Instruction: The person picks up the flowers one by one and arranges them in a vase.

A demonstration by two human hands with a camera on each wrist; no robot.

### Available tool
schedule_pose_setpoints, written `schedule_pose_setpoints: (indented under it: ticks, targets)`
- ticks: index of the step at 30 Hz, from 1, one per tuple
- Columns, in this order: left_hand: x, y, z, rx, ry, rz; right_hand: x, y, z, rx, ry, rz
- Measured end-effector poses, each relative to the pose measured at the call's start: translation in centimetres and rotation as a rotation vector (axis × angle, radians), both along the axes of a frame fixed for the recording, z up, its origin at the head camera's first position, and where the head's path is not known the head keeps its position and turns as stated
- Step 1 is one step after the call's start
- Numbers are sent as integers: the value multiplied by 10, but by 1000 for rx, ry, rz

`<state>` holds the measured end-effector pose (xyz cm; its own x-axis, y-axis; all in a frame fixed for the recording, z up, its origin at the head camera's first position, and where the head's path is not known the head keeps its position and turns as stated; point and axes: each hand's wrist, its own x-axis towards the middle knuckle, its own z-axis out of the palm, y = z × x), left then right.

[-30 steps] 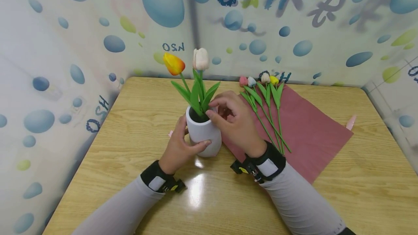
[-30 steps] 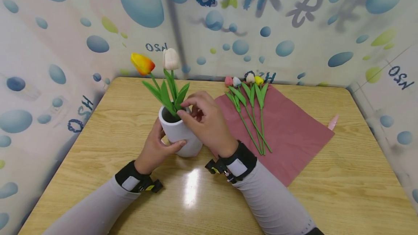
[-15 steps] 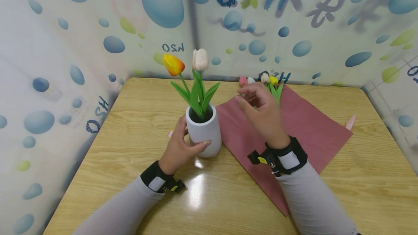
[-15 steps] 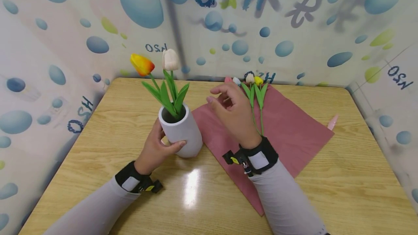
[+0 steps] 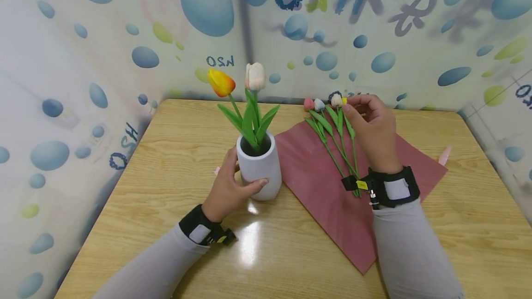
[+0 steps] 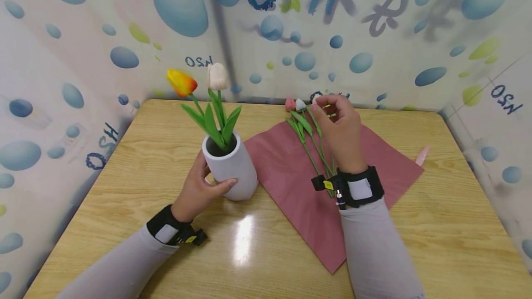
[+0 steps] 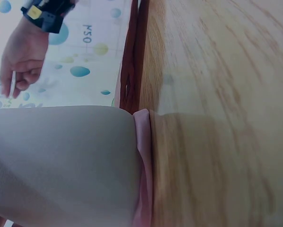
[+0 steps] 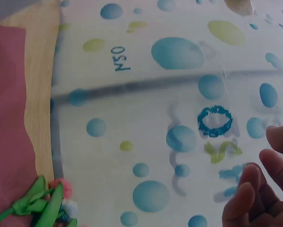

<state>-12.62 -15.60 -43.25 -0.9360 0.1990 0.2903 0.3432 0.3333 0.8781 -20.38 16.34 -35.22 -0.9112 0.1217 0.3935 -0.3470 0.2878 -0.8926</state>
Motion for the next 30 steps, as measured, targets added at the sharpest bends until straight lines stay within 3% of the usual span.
schedule_pose_setpoints:
  ticks: [5,9,22,30]
  targets:
    - [1,0,0,-2,-4,1,-11,16,-11,44,-96,-64]
    - [1,0,0,7,-11,0,-17,24,-19,142,-185,-79]
    - [1,-1,0,7,-12,5,-30,57,-37,443,-483,-31]
    - [1,0,0,13,-20,4,-38,70,-60,581,-636,58]
